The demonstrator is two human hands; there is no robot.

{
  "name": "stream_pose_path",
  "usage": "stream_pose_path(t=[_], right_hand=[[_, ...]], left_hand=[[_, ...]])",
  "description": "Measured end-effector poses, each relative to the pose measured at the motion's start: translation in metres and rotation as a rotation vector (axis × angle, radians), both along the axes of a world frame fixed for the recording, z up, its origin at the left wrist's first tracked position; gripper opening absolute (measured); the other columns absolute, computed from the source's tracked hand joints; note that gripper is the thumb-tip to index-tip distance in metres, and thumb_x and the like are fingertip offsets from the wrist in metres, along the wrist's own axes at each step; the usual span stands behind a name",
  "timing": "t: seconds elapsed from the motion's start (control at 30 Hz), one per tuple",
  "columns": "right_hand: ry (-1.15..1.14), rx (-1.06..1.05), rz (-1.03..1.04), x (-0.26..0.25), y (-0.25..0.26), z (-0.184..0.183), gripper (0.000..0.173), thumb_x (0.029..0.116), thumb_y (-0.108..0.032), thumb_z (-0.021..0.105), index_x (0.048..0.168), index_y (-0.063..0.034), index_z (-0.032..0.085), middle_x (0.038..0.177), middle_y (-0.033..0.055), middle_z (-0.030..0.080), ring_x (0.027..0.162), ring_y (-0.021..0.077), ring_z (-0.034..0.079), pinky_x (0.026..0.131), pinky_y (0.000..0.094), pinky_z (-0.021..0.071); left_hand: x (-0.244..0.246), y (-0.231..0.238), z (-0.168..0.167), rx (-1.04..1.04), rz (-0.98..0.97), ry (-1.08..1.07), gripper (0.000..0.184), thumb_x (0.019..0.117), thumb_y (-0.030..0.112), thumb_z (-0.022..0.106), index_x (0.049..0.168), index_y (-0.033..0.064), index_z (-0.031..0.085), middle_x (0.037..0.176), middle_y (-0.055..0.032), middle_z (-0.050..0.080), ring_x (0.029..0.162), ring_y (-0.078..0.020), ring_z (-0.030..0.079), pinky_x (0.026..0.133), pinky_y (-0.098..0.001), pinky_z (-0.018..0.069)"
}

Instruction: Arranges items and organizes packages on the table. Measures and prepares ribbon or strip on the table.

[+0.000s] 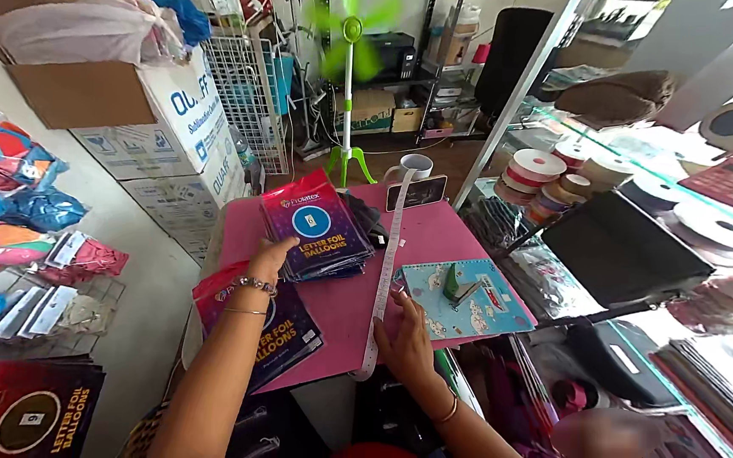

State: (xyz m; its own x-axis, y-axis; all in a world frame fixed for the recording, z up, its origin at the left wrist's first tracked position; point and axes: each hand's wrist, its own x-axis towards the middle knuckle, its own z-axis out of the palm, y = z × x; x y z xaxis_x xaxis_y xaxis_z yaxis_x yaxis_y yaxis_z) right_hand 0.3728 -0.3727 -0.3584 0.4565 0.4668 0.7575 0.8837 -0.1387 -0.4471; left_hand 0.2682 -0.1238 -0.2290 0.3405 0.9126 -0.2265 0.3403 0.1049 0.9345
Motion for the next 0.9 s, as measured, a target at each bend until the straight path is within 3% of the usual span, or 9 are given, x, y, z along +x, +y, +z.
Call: stream_pose_path(t=[0.17, 0.27, 0.33, 0.43, 0.5, 0.53, 0.67, 0.77, 0.9], right_hand=[[0.0, -0.012, -0.007, -0.001, 0.001, 0.0, 0.057, 0.0916, -0.027, 0.066, 0.136, 0.007, 0.051, 0.122, 0.026, 0.065, 0.109, 0.03, 0.066, 0.088, 0.0337, 0.0558], [-0.004, -0.02, -0.008, 0.0, 0.0, 0.0, 0.057, 0.0919, -0.027, 0.066, 0.136, 0.0056, 0.051, 0.123, 0.0252, 0.065, 0.111, 0.0288, 0.066, 0.089, 0.0327, 0.0557], [-0.003, -0.018, -0.002, 0.0, 0.0, 0.0, 0.057, 0.0925, -0.027, 0.066, 0.136, 0.0053, 0.05, 0.123, 0.0251, 0.065, 0.112, 0.0282, 0.065, 0.091, 0.032, 0.0552], [0.008, -0.008, 0.02, 0.0, 0.001, 0.0, 0.057, 0.093, -0.027, 0.066, 0.136, 0.0056, 0.05, 0.124, 0.0257, 0.064, 0.112, 0.0282, 0.065, 0.091, 0.0327, 0.0552], [0.057, 0.02, 0.072, 0.001, -0.001, 0.002, 0.058, 0.0936, -0.025, 0.066, 0.139, 0.0045, 0.046, 0.126, 0.0254, 0.063, 0.115, 0.0267, 0.064, 0.09, 0.0315, 0.0547], [0.121, 0.029, 0.116, 0.002, -0.003, 0.005, 0.058, 0.0944, -0.024, 0.066, 0.14, 0.0038, 0.044, 0.129, 0.025, 0.062, 0.117, 0.0252, 0.062, 0.091, 0.0307, 0.0538], [0.463, 0.062, 0.231, 0.01, -0.012, 0.029, 0.054, 0.0926, -0.019, 0.067, 0.137, 0.0085, 0.051, 0.134, 0.0256, 0.057, 0.114, 0.0208, 0.062, 0.084, 0.0277, 0.0559], [0.565, 0.057, 0.284, 0.019, -0.015, 0.049, 0.036, 0.0918, -0.019, 0.069, 0.12, 0.0029, 0.066, 0.133, 0.0209, 0.059, 0.115, 0.0165, 0.062, 0.082, 0.024, 0.0564], [0.567, 0.029, 0.388, 0.019, -0.015, 0.07, 0.02, 0.0919, -0.017, 0.07, 0.103, -0.0007, 0.07, 0.125, 0.0148, 0.064, 0.113, 0.0109, 0.063, 0.083, 0.0212, 0.0566]], left_hand=[[0.009, 0.018, -0.017, 0.156, -0.028, 0.157, 0.073, 0.0917, 0.027, 0.078, 0.144, -0.0079, 0.04, 0.133, -0.031, 0.057, 0.122, -0.04, 0.058, 0.103, -0.0549, 0.0472], [0.012, 0.007, -0.014, 0.454, -0.06, 0.341, 0.097, 0.0871, 0.025, 0.081, 0.156, -0.0094, 0.022, 0.155, -0.0374, 0.029, 0.136, -0.0545, 0.042, 0.108, -0.0661, 0.0399], [0.015, -0.01, -0.01, 0.673, -0.154, 0.387, 0.098, 0.0852, 0.026, 0.082, 0.157, -0.0069, 0.024, 0.16, -0.036, 0.023, 0.14, -0.0563, 0.036, 0.108, -0.0706, 0.036], [0.026, -0.033, -0.012, 0.917, -0.521, 0.433, 0.075, 0.0886, 0.034, 0.079, 0.147, -0.0014, 0.049, 0.152, -0.0252, 0.047, 0.142, -0.0443, 0.043, 0.114, -0.0635, 0.0347], [0.032, -0.047, -0.017, 0.929, -0.733, 0.572, 0.06, 0.0959, 0.032, 0.071, 0.146, 0.0049, 0.055, 0.155, -0.0169, 0.048, 0.147, -0.0387, 0.039, 0.119, -0.0605, 0.0296], [0.032, -0.052, -0.021, 0.925, -0.785, 0.62, 0.052, 0.1003, 0.026, 0.065, 0.147, 0.0062, 0.054, 0.154, -0.0153, 0.049, 0.147, -0.0372, 0.04, 0.118, -0.0592, 0.032], [0.01, -0.065, -0.031, 1.072, -0.754, 0.573, 0.036, 0.1066, 0.007, 0.046, 0.138, 0.0065, 0.063, 0.142, -0.0133, 0.063, 0.133, -0.0347, 0.058, 0.108, -0.0537, 0.046], [-0.018, -0.078, -0.037, 1.276, -0.641, 0.448, 0.03, 0.1008, 0.0, 0.052, 0.123, 0.0036, 0.072, 0.125, -0.0137, 0.073, 0.115, -0.0336, 0.071, 0.093, -0.0506, 0.0572], [-0.057, -0.122, -0.055, 1.427, -0.547, 0.472, 0.027, 0.0961, 0.003, 0.058, 0.118, 0.0068, 0.075, 0.121, -0.009, 0.075, 0.109, -0.0312, 0.073, 0.082, -0.0454, 0.0612]])
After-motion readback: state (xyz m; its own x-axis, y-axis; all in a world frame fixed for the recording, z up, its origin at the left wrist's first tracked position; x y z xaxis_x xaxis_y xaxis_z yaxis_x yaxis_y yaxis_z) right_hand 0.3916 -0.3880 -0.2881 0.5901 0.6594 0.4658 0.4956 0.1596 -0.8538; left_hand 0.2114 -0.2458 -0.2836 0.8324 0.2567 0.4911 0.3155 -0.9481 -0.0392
